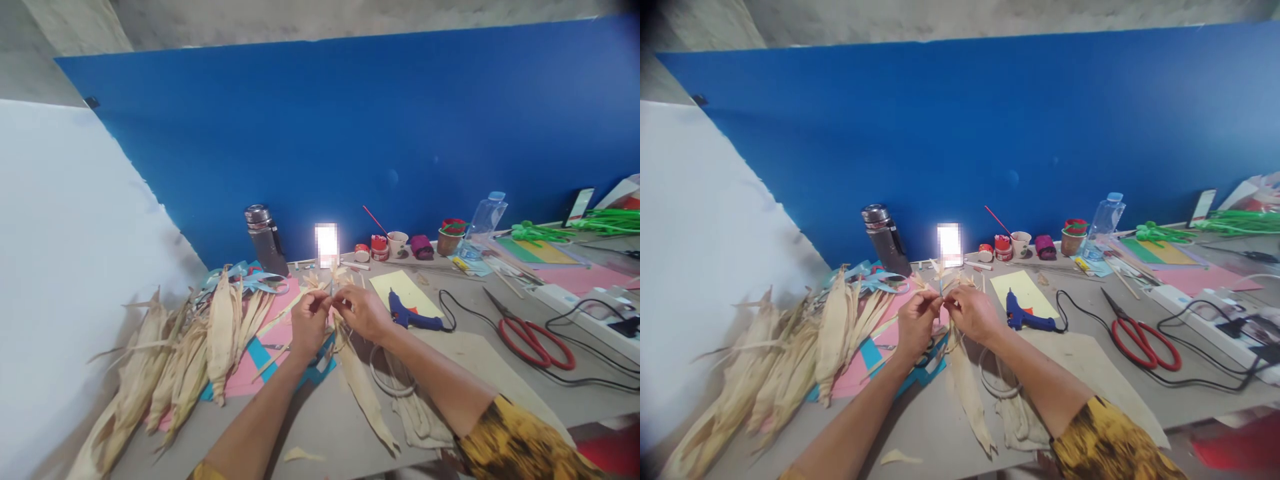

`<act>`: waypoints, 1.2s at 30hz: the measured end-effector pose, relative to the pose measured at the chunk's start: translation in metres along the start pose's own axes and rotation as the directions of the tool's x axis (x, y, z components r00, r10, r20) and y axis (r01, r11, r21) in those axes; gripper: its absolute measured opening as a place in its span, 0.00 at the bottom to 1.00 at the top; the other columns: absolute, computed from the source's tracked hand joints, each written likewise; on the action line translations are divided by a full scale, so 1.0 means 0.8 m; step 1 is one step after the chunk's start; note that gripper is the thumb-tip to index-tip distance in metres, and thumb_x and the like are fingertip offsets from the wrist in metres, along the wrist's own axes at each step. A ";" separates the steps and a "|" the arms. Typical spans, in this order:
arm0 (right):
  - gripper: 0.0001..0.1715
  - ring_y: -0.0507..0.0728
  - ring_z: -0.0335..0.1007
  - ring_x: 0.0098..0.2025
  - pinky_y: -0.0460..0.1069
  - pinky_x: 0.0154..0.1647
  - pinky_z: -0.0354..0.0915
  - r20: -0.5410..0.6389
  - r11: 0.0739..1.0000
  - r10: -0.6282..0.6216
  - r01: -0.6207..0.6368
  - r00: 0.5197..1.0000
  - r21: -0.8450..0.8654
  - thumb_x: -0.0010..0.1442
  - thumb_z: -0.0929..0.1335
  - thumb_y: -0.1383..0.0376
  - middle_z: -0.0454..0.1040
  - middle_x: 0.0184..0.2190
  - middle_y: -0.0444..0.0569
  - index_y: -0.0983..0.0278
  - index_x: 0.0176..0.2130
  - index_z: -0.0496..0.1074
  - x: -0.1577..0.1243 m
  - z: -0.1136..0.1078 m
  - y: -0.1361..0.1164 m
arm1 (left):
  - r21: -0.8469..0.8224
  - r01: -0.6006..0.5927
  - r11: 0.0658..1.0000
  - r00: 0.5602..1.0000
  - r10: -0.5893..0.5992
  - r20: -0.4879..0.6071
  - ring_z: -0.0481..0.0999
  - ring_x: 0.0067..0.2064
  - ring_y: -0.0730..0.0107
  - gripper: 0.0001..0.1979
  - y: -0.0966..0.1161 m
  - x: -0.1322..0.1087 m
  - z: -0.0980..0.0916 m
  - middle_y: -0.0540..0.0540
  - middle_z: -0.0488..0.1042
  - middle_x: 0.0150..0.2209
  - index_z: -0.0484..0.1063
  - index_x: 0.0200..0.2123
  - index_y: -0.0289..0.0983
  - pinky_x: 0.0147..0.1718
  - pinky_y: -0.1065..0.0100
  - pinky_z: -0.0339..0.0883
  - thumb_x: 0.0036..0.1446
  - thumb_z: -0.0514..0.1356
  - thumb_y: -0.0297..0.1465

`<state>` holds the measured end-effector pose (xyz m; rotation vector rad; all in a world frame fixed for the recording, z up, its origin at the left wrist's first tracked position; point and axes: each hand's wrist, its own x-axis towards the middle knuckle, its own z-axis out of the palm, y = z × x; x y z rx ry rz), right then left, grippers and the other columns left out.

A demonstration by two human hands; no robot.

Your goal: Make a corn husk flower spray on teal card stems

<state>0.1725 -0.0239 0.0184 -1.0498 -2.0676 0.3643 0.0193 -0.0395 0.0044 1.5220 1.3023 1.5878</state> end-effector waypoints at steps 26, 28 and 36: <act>0.05 0.53 0.68 0.33 0.46 0.34 0.56 0.049 0.996 -0.031 0.035 0.998 -0.084 0.61 0.67 0.67 0.74 0.30 0.46 0.62 0.32 0.72 -0.001 -0.001 0.001 | -0.131 0.142 0.981 0.989 -0.147 -0.026 0.64 0.22 0.76 0.09 0.017 0.003 0.001 0.54 0.67 0.20 0.71 0.27 0.36 0.27 0.72 0.62 0.49 0.64 0.35; 0.06 0.54 0.68 0.33 0.46 0.34 0.56 0.055 0.995 -0.031 0.036 0.998 -0.091 0.61 0.67 0.67 0.74 0.30 0.46 0.62 0.32 0.72 -0.002 -0.001 0.002 | -0.139 0.149 0.979 0.988 -0.154 -0.024 0.65 0.22 0.76 0.09 0.018 0.004 0.001 0.54 0.67 0.20 0.71 0.27 0.36 0.27 0.71 0.62 0.48 0.65 0.35; 0.04 0.54 0.68 0.34 0.46 0.35 0.57 0.055 0.995 -0.035 0.040 0.998 -0.094 0.61 0.67 0.67 0.75 0.31 0.47 0.62 0.34 0.73 -0.002 0.000 0.002 | -0.141 0.160 0.977 0.985 -0.167 -0.038 0.64 0.22 0.75 0.09 0.021 0.006 -0.001 0.55 0.65 0.19 0.70 0.27 0.36 0.27 0.71 0.60 0.48 0.64 0.35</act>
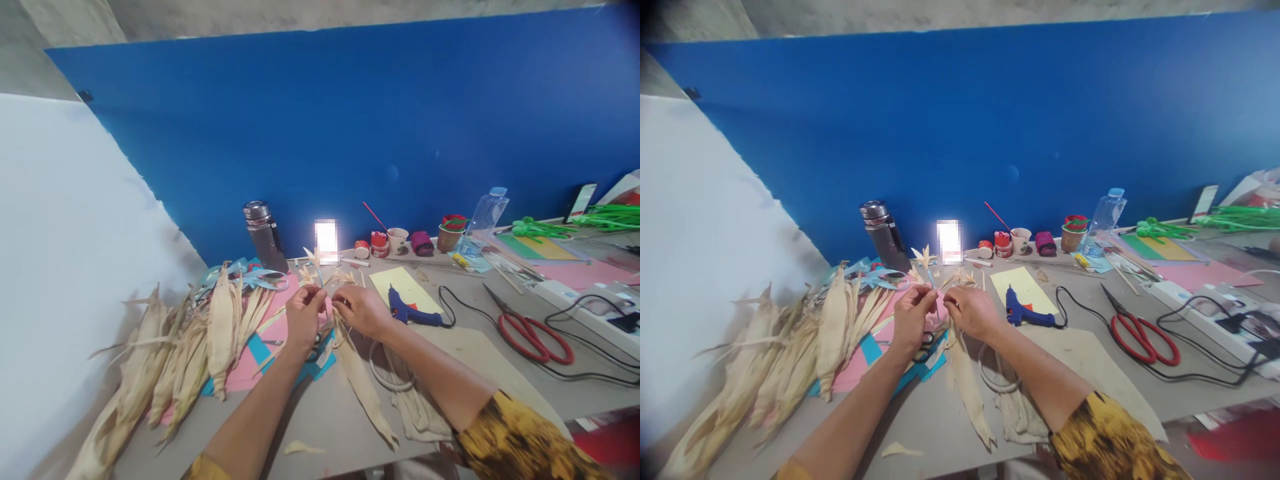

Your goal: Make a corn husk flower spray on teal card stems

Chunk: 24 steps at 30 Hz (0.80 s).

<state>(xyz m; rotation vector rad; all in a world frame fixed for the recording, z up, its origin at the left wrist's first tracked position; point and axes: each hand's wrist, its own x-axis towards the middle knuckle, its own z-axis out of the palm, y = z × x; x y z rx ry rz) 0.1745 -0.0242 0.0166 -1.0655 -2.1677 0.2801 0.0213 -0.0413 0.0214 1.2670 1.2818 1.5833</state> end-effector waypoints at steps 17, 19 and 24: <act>0.06 0.52 0.68 0.34 0.45 0.34 0.56 -0.141 0.997 0.064 -0.057 0.988 0.053 0.61 0.66 0.66 0.75 0.32 0.45 0.61 0.35 0.74 0.000 -0.001 0.001 | -0.029 -0.025 0.999 0.999 0.024 -0.045 0.66 0.26 0.74 0.10 -0.017 0.011 -0.007 0.53 0.67 0.22 0.71 0.27 0.36 0.29 0.71 0.62 0.47 0.65 0.37; 0.06 0.52 0.68 0.32 0.45 0.33 0.56 -0.112 0.996 0.047 -0.038 0.993 0.082 0.61 0.67 0.64 0.75 0.30 0.44 0.62 0.33 0.74 0.000 -0.003 -0.001 | -0.036 -0.041 0.999 0.998 0.039 -0.052 0.65 0.26 0.74 0.10 -0.020 0.014 -0.009 0.53 0.66 0.22 0.71 0.26 0.36 0.29 0.71 0.62 0.47 0.65 0.37; 0.11 0.52 0.68 0.30 0.46 0.31 0.54 0.112 0.998 -0.035 0.030 0.993 0.046 0.60 0.69 0.60 0.77 0.27 0.46 0.62 0.29 0.77 -0.003 -0.003 -0.011 | -0.058 -0.026 0.998 0.992 0.019 -0.125 0.66 0.26 0.74 0.10 -0.020 0.016 -0.010 0.53 0.67 0.23 0.71 0.25 0.36 0.30 0.70 0.63 0.46 0.66 0.36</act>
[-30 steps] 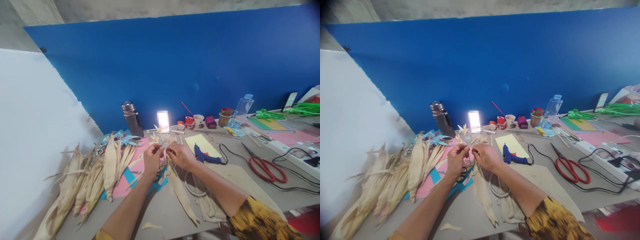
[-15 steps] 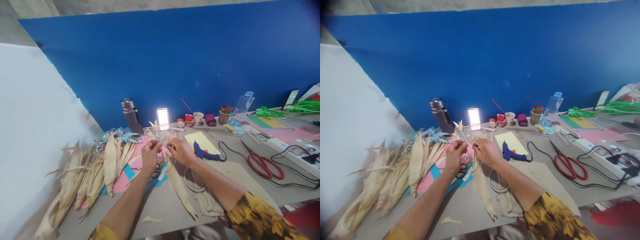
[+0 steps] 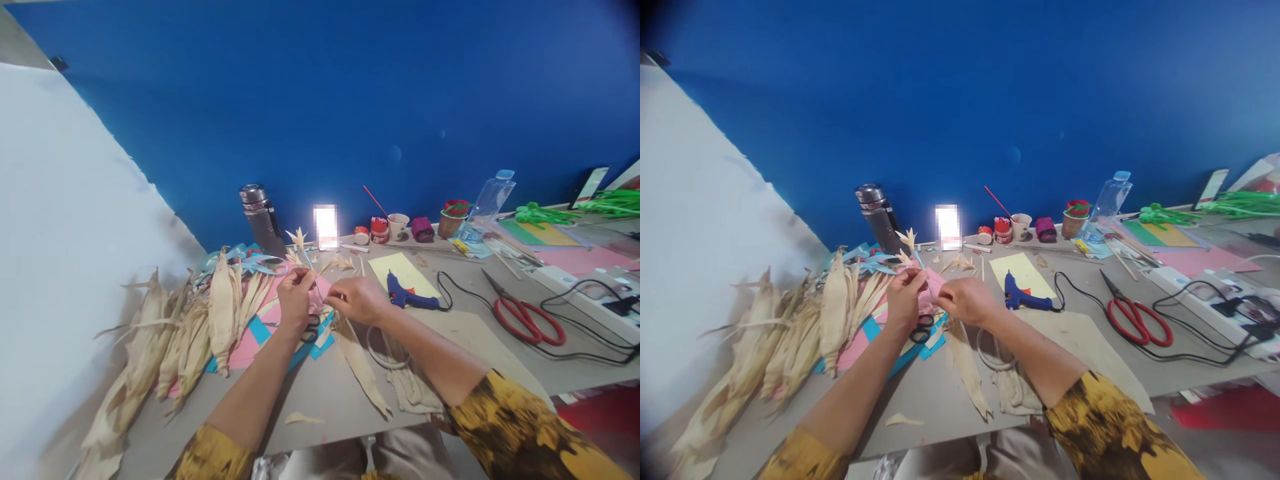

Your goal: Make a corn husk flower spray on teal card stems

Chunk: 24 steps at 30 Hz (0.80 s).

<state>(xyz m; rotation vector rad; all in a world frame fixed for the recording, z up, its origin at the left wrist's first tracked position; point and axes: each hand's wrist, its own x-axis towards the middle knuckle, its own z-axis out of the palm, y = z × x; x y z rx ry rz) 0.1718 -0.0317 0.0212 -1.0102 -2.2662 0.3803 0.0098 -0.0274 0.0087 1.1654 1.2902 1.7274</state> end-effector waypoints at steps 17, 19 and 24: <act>0.12 0.56 0.72 0.30 0.48 0.28 0.51 0.151 0.969 0.136 -0.100 0.979 -0.225 0.62 0.66 0.60 0.79 0.29 0.51 0.63 0.34 0.78 -0.001 0.013 -0.012 | -0.140 0.159 0.977 0.986 -0.151 0.068 0.63 0.24 0.77 0.14 0.011 -0.009 0.008 0.55 0.62 0.21 0.65 0.22 0.36 0.27 0.72 0.61 0.44 0.66 0.37; 0.12 0.56 0.71 0.30 0.48 0.28 0.51 0.146 0.968 0.143 -0.108 0.979 -0.225 0.63 0.66 0.60 0.79 0.29 0.52 0.63 0.34 0.78 -0.001 0.014 -0.012 | -0.157 0.152 0.976 0.988 -0.143 0.067 0.63 0.24 0.78 0.13 0.009 -0.008 0.007 0.55 0.62 0.22 0.65 0.23 0.36 0.28 0.72 0.62 0.44 0.67 0.36; 0.15 0.53 0.68 0.27 0.47 0.27 0.50 0.063 0.988 0.135 -0.130 0.989 -0.083 0.62 0.67 0.58 0.77 0.26 0.48 0.63 0.29 0.77 -0.002 0.015 -0.012 | -0.018 0.010 1.000 1.000 -0.010 -0.016 0.65 0.27 0.75 0.11 0.004 0.000 0.000 0.53 0.66 0.24 0.69 0.26 0.36 0.31 0.72 0.63 0.46 0.65 0.37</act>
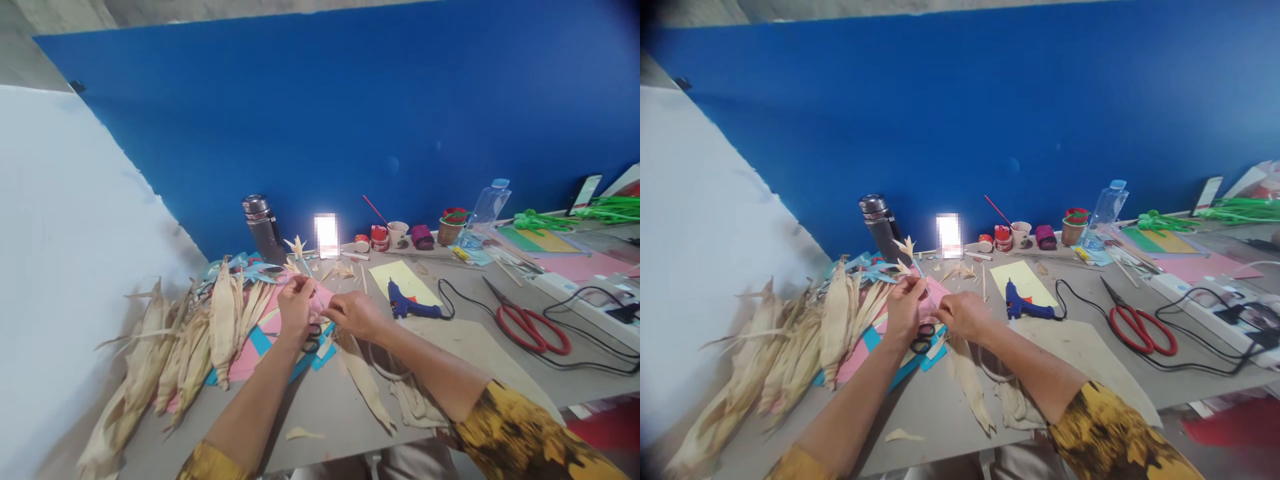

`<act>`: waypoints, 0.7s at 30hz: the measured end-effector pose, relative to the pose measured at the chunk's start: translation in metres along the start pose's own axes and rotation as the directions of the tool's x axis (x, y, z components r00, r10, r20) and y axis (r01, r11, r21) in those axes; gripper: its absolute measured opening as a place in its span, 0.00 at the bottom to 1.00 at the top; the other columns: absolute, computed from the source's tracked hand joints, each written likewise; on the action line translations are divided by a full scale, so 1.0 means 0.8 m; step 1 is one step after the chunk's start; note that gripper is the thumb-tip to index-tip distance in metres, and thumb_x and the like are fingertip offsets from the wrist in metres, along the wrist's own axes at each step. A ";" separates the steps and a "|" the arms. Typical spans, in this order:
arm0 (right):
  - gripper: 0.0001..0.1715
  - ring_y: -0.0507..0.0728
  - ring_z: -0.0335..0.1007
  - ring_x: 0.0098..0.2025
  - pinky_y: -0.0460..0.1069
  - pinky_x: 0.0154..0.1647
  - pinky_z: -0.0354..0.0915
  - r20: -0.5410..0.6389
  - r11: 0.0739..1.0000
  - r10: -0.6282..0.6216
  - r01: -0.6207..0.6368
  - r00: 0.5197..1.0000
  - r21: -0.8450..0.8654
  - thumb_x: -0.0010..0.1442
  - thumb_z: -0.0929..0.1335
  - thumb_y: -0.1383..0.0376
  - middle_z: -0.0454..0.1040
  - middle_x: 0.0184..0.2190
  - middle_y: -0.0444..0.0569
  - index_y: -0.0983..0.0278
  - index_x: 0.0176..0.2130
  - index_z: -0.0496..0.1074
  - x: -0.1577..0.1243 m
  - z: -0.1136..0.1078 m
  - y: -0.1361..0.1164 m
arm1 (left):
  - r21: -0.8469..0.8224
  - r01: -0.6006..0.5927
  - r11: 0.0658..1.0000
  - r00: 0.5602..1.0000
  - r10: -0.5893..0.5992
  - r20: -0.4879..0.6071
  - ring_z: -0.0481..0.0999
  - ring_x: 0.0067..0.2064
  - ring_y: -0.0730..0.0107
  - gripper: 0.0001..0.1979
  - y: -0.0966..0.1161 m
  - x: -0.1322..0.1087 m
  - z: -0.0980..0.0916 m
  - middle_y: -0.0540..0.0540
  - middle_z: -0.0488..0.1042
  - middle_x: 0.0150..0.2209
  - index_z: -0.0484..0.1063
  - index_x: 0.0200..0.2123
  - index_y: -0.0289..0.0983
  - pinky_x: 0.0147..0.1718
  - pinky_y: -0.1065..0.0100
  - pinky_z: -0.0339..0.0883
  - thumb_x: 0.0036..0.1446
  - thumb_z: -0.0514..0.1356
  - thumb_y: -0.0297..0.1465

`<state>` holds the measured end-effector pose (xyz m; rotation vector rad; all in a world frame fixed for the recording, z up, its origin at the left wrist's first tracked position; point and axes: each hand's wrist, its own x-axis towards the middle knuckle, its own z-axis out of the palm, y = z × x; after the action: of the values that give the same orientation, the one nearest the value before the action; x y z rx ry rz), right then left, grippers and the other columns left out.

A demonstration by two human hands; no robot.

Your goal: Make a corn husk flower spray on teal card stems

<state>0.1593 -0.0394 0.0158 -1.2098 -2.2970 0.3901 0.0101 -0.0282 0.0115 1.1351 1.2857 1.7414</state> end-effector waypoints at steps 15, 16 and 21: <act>0.07 0.51 0.67 0.26 0.45 0.29 0.57 -0.303 0.937 0.218 -0.113 0.928 0.330 0.57 0.67 0.65 0.76 0.25 0.42 0.63 0.30 0.75 0.021 -0.010 0.042 | -0.120 0.063 0.991 0.996 -0.054 0.078 0.66 0.26 0.77 0.14 0.003 0.003 0.000 0.54 0.66 0.22 0.65 0.24 0.37 0.31 0.71 0.64 0.45 0.66 0.37; 0.08 0.51 0.68 0.26 0.44 0.29 0.58 -0.290 0.927 0.227 -0.115 0.930 0.358 0.57 0.67 0.65 0.77 0.25 0.43 0.63 0.29 0.75 0.022 -0.010 0.042 | -0.139 0.081 0.987 0.994 -0.070 0.083 0.66 0.25 0.77 0.15 0.004 0.002 0.002 0.54 0.65 0.22 0.65 0.24 0.37 0.31 0.71 0.64 0.45 0.67 0.37; 0.09 0.49 0.65 0.23 0.44 0.26 0.57 -0.262 0.891 0.250 -0.116 0.932 0.438 0.56 0.67 0.64 0.76 0.23 0.42 0.64 0.27 0.74 0.024 -0.011 0.042 | -0.181 0.145 0.973 0.985 -0.125 0.119 0.67 0.26 0.77 0.16 0.007 -0.001 0.006 0.54 0.66 0.23 0.65 0.24 0.37 0.31 0.71 0.65 0.42 0.68 0.38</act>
<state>0.1778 -0.0045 0.0131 -1.1730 -1.7201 0.6697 0.0152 -0.0288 0.0173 0.9950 1.0821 1.6407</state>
